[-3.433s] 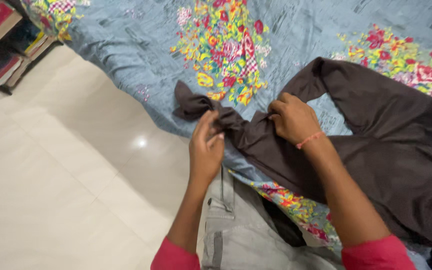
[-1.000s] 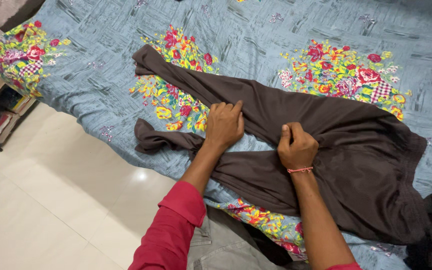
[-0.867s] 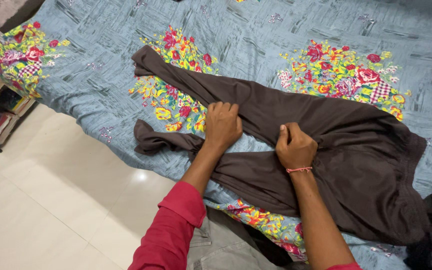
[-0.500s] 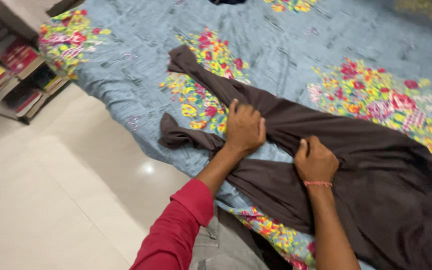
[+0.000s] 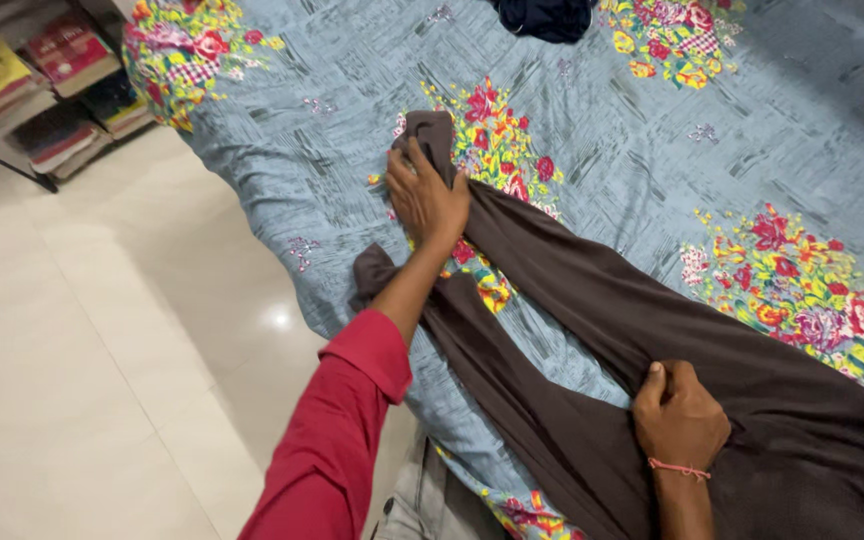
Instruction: The person folds several pairs of trousers by hand on a bed and places them into a stack.
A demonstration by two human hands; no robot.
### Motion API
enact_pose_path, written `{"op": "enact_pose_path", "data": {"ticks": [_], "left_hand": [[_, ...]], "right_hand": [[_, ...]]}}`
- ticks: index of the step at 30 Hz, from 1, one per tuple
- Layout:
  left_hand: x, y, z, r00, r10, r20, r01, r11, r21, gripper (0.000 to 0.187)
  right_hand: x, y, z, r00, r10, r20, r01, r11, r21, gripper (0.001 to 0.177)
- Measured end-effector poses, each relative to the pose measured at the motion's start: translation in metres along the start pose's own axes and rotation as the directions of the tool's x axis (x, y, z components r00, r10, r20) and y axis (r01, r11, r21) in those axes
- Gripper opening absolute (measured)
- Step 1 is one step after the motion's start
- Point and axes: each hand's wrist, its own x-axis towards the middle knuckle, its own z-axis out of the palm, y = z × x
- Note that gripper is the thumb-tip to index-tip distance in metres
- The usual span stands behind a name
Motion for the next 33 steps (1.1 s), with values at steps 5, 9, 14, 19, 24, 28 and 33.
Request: {"op": "enact_pose_path", "data": {"ticks": [5,9,14,19,24,28,33], "left_hand": [[0.035,-0.012,0.029,0.908,-0.103,0.406,0.101,0.995,0.026,0.059],[0.050,-0.021,0.062,0.969,0.062,0.240,0.076,0.847,-0.526,0.025],[0.067,-0.009,0.089,0.816,-0.343,0.465,0.549,0.208,-0.809,0.040],[0.043,-0.030,0.081,0.783,-0.507,0.360,0.608,0.504,-0.613,0.072],[0.061,-0.030,0.089,0.878,-0.364,0.311,0.471,0.540,-0.697,0.088],[0.069,-0.052,0.076,0.899,-0.285,0.332,0.428,0.408,-0.807,0.099],[0.052,-0.047,0.032,0.741,-0.437,0.510,0.671,0.521,-0.528,0.096]], "right_hand": [[0.000,-0.003,0.000,1.000,-0.012,-0.005,0.012,1.000,-0.004,0.020],[0.002,-0.006,-0.003,1.000,0.016,0.006,-0.016,1.000,0.000,0.021],[0.001,-0.009,-0.004,1.000,-0.009,-0.008,0.009,0.998,0.060,0.018],[0.001,-0.008,-0.004,0.999,-0.041,-0.033,0.042,0.999,0.026,0.019],[0.002,-0.004,-0.001,0.998,-0.047,-0.031,0.048,0.998,0.036,0.018],[0.003,-0.003,-0.002,0.999,-0.041,-0.034,0.043,0.998,0.049,0.018],[0.002,0.002,0.002,0.994,-0.078,-0.070,0.080,0.996,0.029,0.019]]}}
